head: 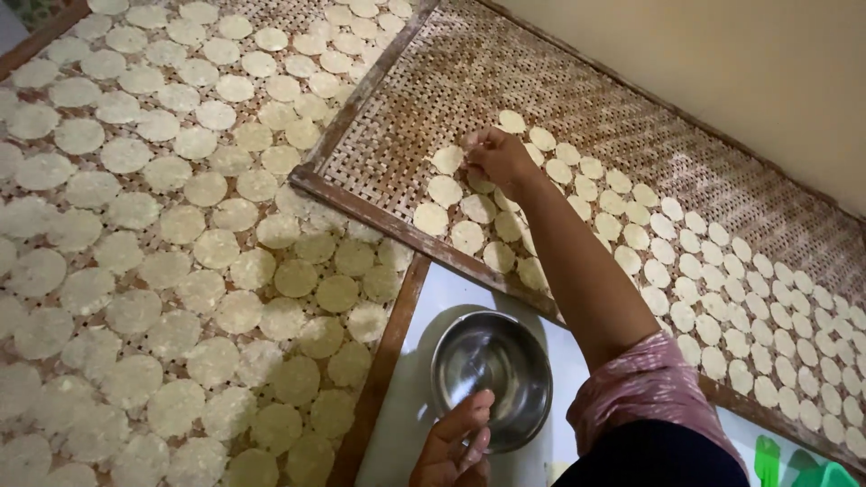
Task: Moving small circular dough pieces from a workspace onto a large bamboo drying rack.
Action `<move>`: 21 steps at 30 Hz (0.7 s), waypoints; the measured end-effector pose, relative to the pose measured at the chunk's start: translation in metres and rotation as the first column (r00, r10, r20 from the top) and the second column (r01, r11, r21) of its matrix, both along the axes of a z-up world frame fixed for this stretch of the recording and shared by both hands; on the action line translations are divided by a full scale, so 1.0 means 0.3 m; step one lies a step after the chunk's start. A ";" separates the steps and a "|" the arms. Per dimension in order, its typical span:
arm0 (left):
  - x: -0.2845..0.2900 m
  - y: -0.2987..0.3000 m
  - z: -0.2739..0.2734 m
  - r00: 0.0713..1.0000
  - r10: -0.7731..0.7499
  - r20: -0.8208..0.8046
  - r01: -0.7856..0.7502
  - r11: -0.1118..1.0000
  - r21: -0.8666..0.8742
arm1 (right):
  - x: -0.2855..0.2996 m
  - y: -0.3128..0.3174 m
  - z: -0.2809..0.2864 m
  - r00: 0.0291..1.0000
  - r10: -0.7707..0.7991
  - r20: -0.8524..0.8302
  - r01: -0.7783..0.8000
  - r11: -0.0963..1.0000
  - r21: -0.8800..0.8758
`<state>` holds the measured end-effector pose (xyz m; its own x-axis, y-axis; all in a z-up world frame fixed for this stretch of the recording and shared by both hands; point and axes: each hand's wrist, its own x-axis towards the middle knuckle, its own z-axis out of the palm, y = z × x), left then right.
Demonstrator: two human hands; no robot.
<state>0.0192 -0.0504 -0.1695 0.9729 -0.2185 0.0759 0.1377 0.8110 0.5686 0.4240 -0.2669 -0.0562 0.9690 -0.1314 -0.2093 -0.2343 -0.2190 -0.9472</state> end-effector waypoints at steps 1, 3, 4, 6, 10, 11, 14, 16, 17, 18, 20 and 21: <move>0.000 0.015 -0.012 0.997 -0.080 -0.005 0.080 0.996 0.027 | -0.005 -0.006 -0.003 1.000 0.005 0.001 -0.005 1.000 -0.011; -0.002 0.029 -0.017 0.987 -0.161 -0.012 0.161 0.985 0.053 | -0.021 0.004 0.011 1.000 0.009 0.003 -0.009 1.000 -0.022; -0.004 0.027 -0.010 0.989 -0.145 -0.019 0.145 0.989 0.026 | -0.034 0.021 0.028 1.000 0.008 -0.006 -0.009 0.988 -0.153; -0.001 0.024 0.013 0.992 -0.127 -0.026 0.127 0.992 0.001 | -0.044 0.034 0.042 1.000 0.007 -0.013 -0.011 0.960 -0.281; 0.008 0.029 0.021 0.997 -0.067 0.034 0.066 0.998 0.012 | -0.020 -0.004 0.006 0.985 0.148 0.086 -0.062 0.779 -0.624; 0.006 0.034 0.010 0.993 -0.118 0.011 0.118 0.993 0.022 | -0.009 -0.017 -0.011 0.963 0.236 0.130 -0.062 0.665 -0.744; -0.003 0.047 0.045 0.988 -0.135 -0.074 0.140 0.987 0.073 | -0.041 0.033 0.032 0.964 0.256 0.072 -0.074 0.519 -0.852; 0.002 0.049 0.049 0.994 -0.105 -0.013 0.105 0.993 0.050 | -0.079 0.071 0.062 0.954 0.284 0.097 -0.041 0.444 -0.895; 0.005 0.050 0.051 0.996 -0.073 0.051 0.072 0.997 0.024 | -0.098 0.089 0.078 0.942 0.313 0.120 -0.003 0.367 -0.930; 0.011 0.054 0.050 0.996 -0.073 0.050 0.072 0.997 0.024 | -0.096 0.094 0.081 0.942 0.314 0.119 -0.005 0.367 -0.930; 0.017 0.065 0.049 0.987 -0.118 0.108 0.116 0.993 0.024 | -0.098 0.102 0.085 0.929 0.365 -0.055 -0.015 -0.111 -0.994; 0.013 0.069 0.071 0.987 -0.120 0.106 0.118 0.993 0.024 | -0.092 0.104 0.082 0.930 0.363 -0.057 -0.018 -0.110 -0.994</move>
